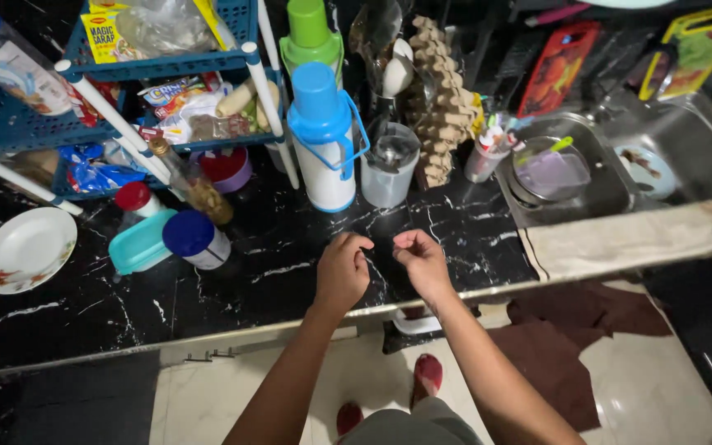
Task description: The person walks to the kitchen, picks up a ladle, and places it on the dining table. The person then returns to the kitchen, retrieves another ladle, and sets it on the dining table.
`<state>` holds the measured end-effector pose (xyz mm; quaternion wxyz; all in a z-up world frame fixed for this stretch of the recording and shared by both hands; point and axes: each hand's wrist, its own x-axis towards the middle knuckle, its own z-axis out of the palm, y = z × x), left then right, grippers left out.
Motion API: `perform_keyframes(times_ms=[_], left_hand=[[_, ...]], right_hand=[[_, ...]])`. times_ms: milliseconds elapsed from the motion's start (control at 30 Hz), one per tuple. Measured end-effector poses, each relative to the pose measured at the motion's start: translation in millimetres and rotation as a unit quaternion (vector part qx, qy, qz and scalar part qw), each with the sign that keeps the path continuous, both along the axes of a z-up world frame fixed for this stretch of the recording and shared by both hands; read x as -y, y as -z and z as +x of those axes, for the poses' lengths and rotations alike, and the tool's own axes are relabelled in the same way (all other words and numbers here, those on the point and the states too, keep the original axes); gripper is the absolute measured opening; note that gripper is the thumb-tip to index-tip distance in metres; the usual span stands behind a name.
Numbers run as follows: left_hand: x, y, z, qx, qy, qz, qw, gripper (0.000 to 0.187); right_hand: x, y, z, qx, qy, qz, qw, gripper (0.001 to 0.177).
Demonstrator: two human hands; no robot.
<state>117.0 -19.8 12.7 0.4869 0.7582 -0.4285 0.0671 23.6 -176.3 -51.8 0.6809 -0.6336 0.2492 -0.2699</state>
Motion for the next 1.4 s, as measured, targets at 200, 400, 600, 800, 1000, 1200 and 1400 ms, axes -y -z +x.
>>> perform_keyframes(times_ms=[200, 400, 600, 800, 1000, 1200, 1400], left_hand=[[51, 2, 20, 0.019, -0.027, -0.014, 0.999, 0.026], [118, -12, 24, -0.042, -0.045, 0.018, 0.998, 0.028], [172, -35, 52, 0.040, -0.035, -0.037, 0.998, 0.040], [212, -48, 102, 0.056, -0.050, 0.004, 0.997, 0.043], [257, -29, 158, 0.060, -0.019, 0.050, 0.997, 0.050], [313, -1, 204, 0.027, -0.032, 0.083, 0.996, 0.057], [333, -11, 221, -0.056, -0.021, 0.174, 0.983, 0.070]], right_hand=[[57, 14, 26, -0.005, -0.031, 0.040, 0.999, 0.017], [124, 19, 34, 0.011, -0.053, -0.023, 0.998, 0.019], [166, 4, 39, 0.003, -0.071, 0.006, 0.997, 0.020], [179, 0, 53, 0.030, -0.059, -0.003, 0.998, 0.021], [186, -12, 69, 0.082, -0.016, -0.040, 0.996, 0.017], [184, -39, 77, 0.069, 0.020, 0.035, 0.997, 0.024], [187, -39, 70, 0.041, 0.087, 0.009, 0.995, 0.020]])
